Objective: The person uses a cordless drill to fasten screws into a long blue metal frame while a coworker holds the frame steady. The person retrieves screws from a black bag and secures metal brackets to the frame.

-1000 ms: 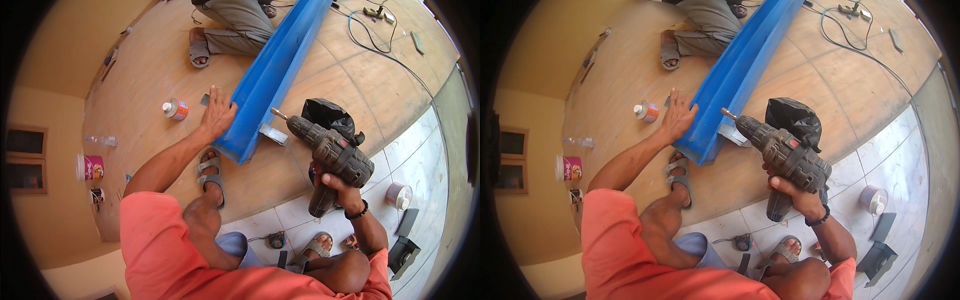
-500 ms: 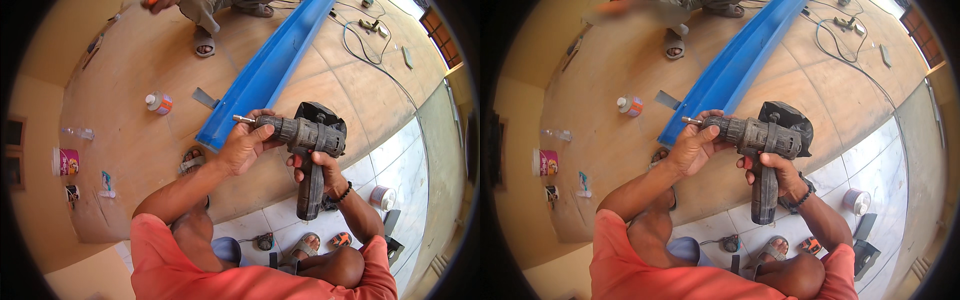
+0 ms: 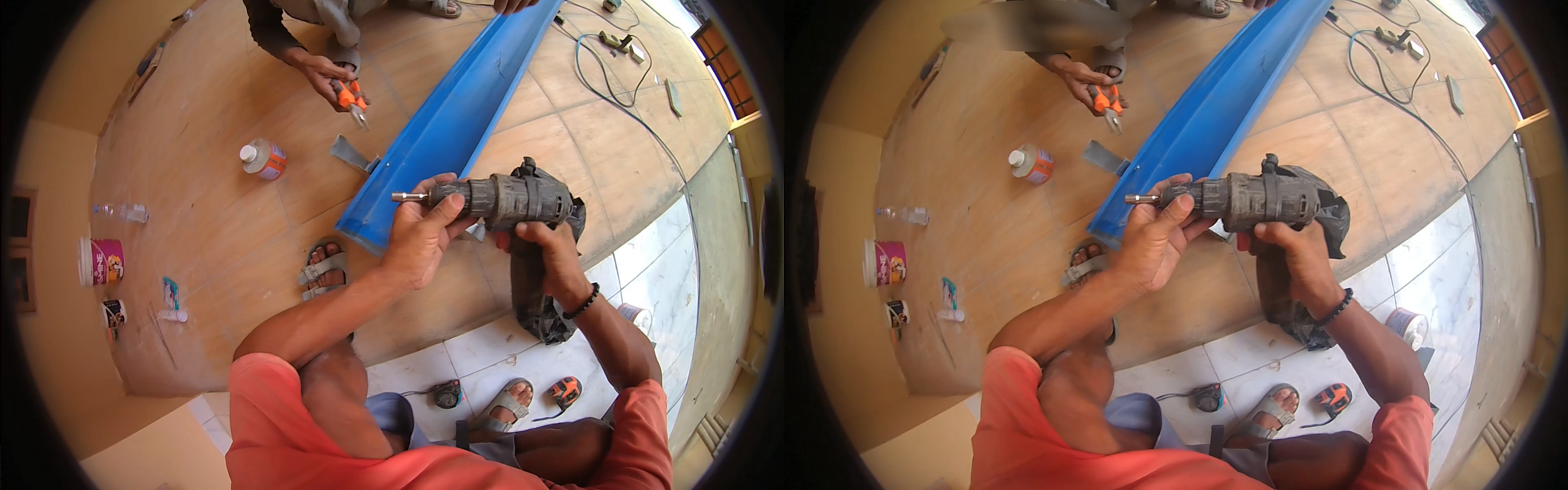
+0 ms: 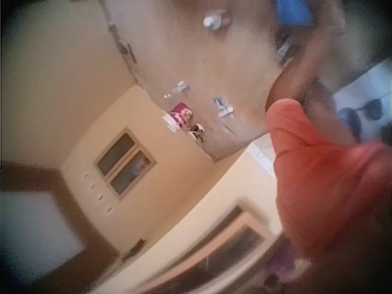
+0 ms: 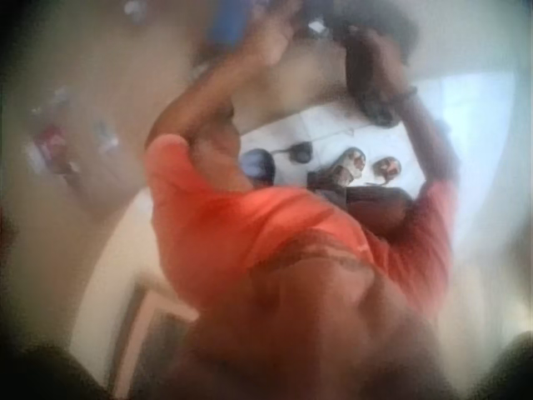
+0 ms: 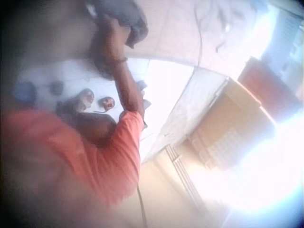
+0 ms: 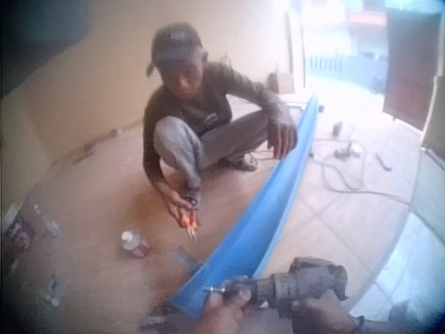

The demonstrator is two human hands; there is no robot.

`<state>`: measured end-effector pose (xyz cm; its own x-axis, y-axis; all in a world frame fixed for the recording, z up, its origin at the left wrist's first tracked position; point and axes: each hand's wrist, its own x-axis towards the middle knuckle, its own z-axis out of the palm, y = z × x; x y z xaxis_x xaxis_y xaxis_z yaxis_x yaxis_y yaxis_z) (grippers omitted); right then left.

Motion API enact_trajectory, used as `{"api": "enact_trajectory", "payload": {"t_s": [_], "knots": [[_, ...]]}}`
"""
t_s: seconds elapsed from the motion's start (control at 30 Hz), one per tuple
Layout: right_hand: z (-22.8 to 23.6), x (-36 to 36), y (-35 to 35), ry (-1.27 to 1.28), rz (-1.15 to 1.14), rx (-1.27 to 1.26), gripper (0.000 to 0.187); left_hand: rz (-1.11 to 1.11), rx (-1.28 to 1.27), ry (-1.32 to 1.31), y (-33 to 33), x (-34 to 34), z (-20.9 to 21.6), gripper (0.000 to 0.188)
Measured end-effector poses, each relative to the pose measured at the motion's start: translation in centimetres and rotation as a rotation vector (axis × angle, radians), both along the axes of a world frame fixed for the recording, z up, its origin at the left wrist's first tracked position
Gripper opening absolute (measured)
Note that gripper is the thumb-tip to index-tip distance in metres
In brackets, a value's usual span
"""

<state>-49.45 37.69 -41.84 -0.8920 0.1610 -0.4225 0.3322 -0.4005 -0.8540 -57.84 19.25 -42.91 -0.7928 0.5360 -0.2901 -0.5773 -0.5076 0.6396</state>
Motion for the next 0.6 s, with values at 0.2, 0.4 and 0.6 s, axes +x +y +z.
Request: {"api": "enact_trajectory", "payload": {"t_s": [0.2, 0.4, 0.6], "knots": [[0.0, 0.3, 0.3, -0.011, 0.05, -0.043, 0.042, -0.068, 0.073, -0.052, -0.6, -1.1, -1.2, 0.041], [0.1, -0.4, 0.5, -0.023, 0.152, -0.471, 0.05, -0.142, 0.107, -0.055, 0.4, -2.0, -1.5, 0.04], [0.4, -4.0, 0.1, -0.11, 0.118, -0.45, 0.036, -0.034, -0.559, 0.042, -2.9, -2.3, -2.6, 0.034]]}}
